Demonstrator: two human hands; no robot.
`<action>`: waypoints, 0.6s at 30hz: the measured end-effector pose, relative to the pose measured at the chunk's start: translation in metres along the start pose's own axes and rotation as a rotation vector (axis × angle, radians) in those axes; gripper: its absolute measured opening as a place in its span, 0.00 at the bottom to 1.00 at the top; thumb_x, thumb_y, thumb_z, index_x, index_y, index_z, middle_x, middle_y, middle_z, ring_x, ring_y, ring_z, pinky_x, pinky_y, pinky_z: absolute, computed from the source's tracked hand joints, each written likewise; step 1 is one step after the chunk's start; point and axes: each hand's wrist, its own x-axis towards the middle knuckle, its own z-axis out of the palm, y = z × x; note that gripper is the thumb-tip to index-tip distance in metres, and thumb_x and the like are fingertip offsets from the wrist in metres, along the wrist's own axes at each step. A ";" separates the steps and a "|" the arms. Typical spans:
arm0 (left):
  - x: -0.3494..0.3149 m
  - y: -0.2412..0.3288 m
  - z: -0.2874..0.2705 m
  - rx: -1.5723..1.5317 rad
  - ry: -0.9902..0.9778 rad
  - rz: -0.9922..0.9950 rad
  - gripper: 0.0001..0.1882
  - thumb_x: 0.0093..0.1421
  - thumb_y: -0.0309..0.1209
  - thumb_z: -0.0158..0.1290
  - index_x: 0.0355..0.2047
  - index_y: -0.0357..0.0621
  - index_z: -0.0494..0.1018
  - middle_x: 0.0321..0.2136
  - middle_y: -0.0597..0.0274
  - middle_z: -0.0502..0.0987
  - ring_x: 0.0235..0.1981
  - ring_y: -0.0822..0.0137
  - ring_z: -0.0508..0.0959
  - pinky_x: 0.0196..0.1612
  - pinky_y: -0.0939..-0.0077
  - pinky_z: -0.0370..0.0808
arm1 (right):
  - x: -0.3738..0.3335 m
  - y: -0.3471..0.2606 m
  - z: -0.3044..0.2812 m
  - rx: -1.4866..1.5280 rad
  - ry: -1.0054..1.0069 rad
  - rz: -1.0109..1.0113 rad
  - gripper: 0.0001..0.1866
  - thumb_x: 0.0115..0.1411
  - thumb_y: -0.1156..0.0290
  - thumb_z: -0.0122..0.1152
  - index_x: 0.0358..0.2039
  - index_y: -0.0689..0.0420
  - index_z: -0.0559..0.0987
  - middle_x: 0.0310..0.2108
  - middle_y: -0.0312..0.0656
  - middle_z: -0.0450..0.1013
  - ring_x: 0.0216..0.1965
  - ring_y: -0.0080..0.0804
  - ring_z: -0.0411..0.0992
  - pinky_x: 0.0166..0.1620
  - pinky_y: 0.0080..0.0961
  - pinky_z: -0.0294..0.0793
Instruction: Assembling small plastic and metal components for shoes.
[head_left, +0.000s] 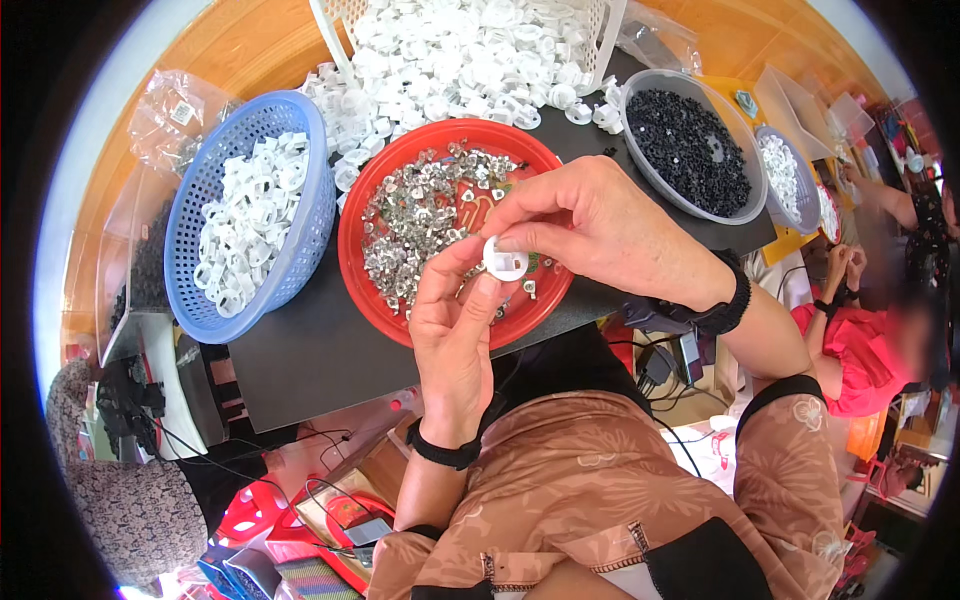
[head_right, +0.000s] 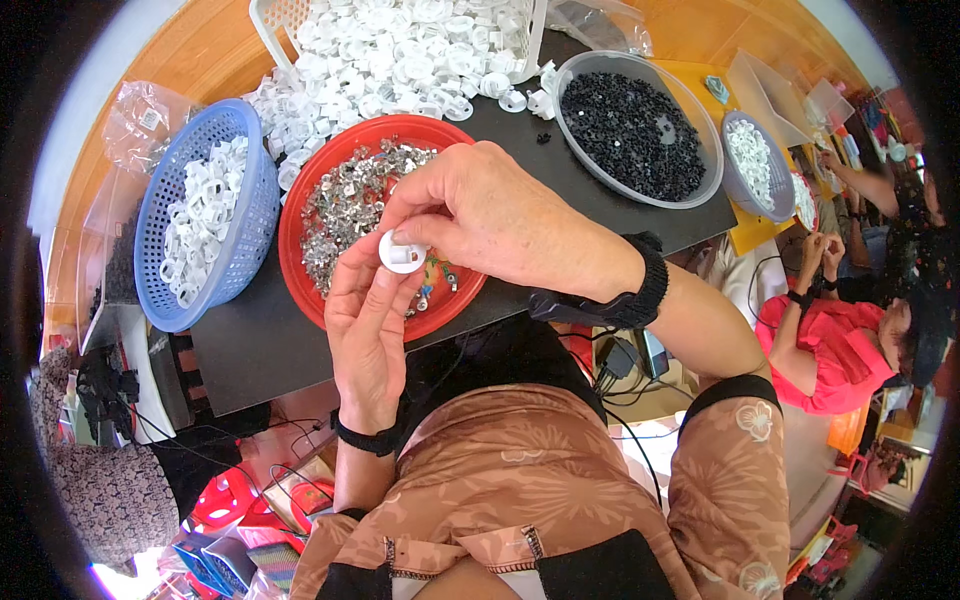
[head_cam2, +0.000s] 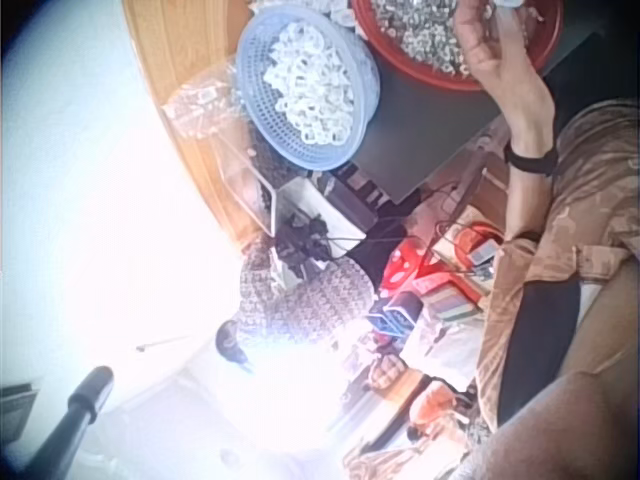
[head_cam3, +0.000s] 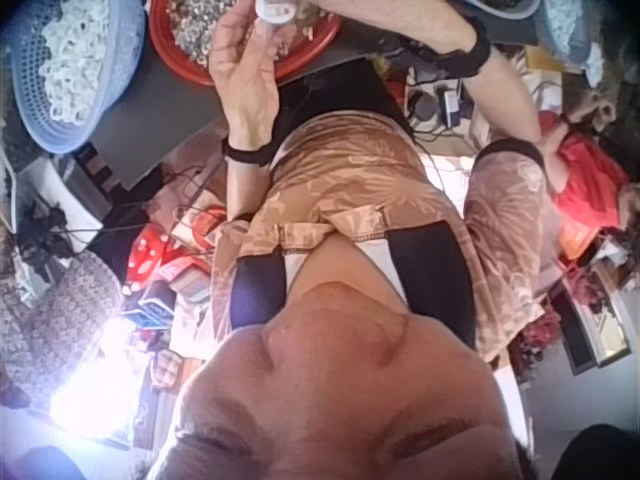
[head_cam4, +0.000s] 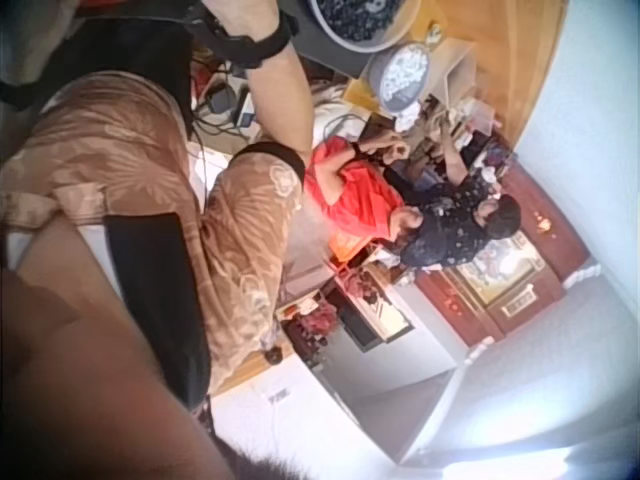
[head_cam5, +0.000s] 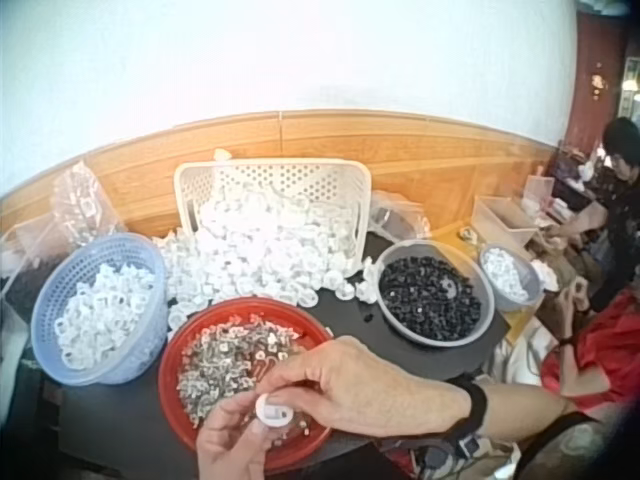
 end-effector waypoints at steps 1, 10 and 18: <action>0.000 -0.002 -0.001 -0.007 -0.006 -0.005 0.14 0.66 0.24 0.49 0.51 0.37 0.68 0.48 0.56 0.74 0.51 0.66 0.75 0.57 0.68 0.73 | 0.000 0.001 0.000 -0.002 0.005 0.003 0.08 0.54 0.75 0.60 0.34 0.62 0.81 0.26 0.48 0.76 0.27 0.40 0.75 0.34 0.29 0.73; 0.004 0.001 -0.007 -0.225 -0.052 -0.135 0.13 0.64 0.20 0.49 0.49 0.41 0.68 0.46 0.57 0.74 0.48 0.67 0.76 0.54 0.67 0.75 | 0.008 0.006 0.002 -0.073 -0.058 -0.234 0.10 0.58 0.81 0.57 0.39 0.58 0.81 0.32 0.43 0.77 0.33 0.37 0.75 0.38 0.27 0.74; 0.008 0.005 -0.004 -0.316 -0.015 -0.192 0.15 0.65 0.22 0.48 0.52 0.39 0.66 0.48 0.57 0.73 0.49 0.64 0.76 0.54 0.67 0.75 | 0.009 0.001 -0.001 -0.149 -0.060 -0.179 0.09 0.54 0.79 0.58 0.36 0.62 0.81 0.32 0.48 0.77 0.35 0.45 0.76 0.40 0.34 0.74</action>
